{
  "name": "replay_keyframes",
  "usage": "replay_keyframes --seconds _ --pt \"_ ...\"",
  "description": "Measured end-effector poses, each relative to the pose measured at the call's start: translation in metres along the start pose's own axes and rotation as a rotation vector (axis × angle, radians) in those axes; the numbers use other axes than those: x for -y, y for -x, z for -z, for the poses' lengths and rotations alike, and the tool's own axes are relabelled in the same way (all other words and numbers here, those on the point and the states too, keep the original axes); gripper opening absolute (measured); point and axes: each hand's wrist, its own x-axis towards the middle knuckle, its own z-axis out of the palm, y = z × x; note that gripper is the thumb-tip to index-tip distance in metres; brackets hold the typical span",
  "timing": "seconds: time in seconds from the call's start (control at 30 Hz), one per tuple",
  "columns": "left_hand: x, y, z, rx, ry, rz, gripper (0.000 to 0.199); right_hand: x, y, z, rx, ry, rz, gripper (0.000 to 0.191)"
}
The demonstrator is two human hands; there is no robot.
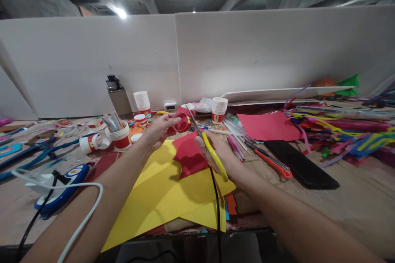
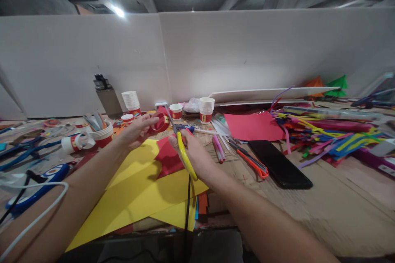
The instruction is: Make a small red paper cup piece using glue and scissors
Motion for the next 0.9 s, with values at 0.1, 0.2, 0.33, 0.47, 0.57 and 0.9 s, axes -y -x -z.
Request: replay_keyframes --seconds 0.1,0.2,0.33,0.47,0.57,0.9 --pt "0.005 0.0 -0.008 -0.098 0.173 0.066 0.031 -0.003 -0.002 0.002 -0.054 -0.032 -0.02 0.028" --pt "0.01 0.001 -0.021 -0.166 0.412 0.141 0.024 -0.003 -0.002 0.003 -0.082 -0.01 -0.011 0.029" --pt "0.017 0.002 -0.036 -0.273 0.594 0.133 0.01 -0.001 0.001 0.001 -0.064 -0.005 0.004 0.029" --pt "0.023 0.005 -0.044 -0.291 0.716 0.037 0.008 0.0 0.002 -0.002 -0.086 -0.044 -0.006 0.033" --pt "0.029 0.012 -0.052 -0.207 0.726 -0.001 0.012 0.001 0.001 -0.001 -0.081 -0.041 -0.008 0.033" --pt "0.027 0.023 -0.061 -0.247 0.721 0.018 0.014 0.01 0.005 -0.003 -0.054 0.06 0.071 0.028"
